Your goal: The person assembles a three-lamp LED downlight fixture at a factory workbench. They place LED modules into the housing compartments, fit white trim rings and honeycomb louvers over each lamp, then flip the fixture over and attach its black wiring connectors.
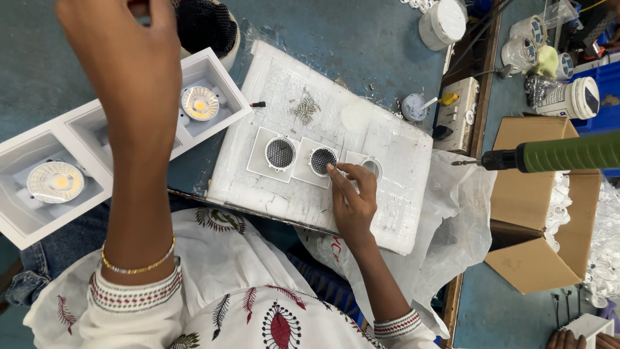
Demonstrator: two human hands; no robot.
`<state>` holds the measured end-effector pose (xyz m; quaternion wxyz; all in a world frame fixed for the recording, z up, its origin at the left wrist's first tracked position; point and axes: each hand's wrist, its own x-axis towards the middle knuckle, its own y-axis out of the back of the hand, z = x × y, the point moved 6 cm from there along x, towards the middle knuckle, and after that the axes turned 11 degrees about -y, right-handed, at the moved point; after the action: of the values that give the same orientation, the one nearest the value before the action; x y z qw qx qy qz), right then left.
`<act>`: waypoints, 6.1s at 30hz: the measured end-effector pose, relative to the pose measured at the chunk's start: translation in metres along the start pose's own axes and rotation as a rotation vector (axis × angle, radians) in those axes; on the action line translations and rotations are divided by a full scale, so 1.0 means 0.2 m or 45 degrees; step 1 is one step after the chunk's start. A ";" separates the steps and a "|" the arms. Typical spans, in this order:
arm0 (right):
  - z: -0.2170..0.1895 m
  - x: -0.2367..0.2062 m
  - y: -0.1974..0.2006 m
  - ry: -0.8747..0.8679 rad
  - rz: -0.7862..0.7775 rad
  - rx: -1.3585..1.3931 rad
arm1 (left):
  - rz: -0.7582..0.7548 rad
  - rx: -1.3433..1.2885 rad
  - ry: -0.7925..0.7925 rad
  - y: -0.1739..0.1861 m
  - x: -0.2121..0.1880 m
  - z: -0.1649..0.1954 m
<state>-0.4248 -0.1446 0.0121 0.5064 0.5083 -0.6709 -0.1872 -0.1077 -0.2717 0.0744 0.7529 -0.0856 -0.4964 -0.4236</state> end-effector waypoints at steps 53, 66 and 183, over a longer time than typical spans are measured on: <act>0.02 0.04 -0.06 -0.192 -0.146 -0.113 | -0.643 -0.960 0.688 -0.41 -0.25 0.42; 0.06 0.11 0.08 -0.672 -0.187 0.939 | -0.728 -1.070 0.698 -0.48 -0.31 0.50; 0.36 0.13 0.17 -0.496 -0.338 0.530 | -1.066 -0.636 0.145 -0.35 -0.50 0.36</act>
<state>-0.5036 -0.1723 0.0215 0.2247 0.6388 -0.7069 -0.2044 -0.2224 -0.2205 0.0073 0.5004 -0.0333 -0.3293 -0.8000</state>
